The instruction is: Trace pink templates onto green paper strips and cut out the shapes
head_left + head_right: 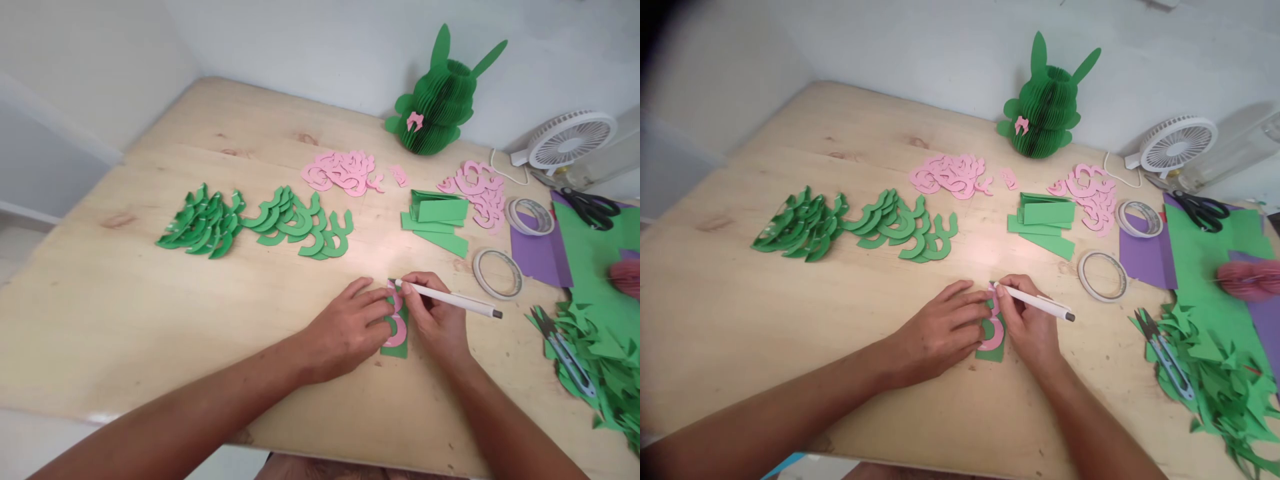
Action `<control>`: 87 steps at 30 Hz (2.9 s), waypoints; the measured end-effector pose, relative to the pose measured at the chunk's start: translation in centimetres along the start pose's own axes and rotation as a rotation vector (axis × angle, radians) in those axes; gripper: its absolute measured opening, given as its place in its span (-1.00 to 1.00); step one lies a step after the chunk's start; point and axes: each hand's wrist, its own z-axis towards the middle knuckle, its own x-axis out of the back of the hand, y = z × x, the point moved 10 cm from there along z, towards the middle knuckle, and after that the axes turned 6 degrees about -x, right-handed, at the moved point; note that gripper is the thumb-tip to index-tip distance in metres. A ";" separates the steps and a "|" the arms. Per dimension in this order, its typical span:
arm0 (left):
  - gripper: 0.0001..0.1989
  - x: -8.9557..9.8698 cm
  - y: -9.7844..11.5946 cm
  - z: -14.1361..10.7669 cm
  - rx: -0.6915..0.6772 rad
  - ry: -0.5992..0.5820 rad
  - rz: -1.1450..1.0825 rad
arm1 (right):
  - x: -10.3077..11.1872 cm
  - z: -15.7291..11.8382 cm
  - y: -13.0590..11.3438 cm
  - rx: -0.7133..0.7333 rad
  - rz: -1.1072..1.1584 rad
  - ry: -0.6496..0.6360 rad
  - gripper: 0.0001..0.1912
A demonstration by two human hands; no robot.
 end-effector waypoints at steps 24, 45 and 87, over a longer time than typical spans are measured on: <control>-0.85 0.0 0.0 -0.1 -0.004 -0.002 -0.006 | 0.1 -0.2 0.4 -0.030 -0.064 -0.013 -0.87; -0.84 -0.1 0.0 -0.1 0.000 -0.008 -0.004 | 0.3 -0.3 0.2 -0.019 -0.002 0.012 -0.87; -0.85 0.1 0.0 0.0 -0.003 0.004 -0.013 | 0.6 -0.6 -0.5 0.032 -0.151 0.019 -0.87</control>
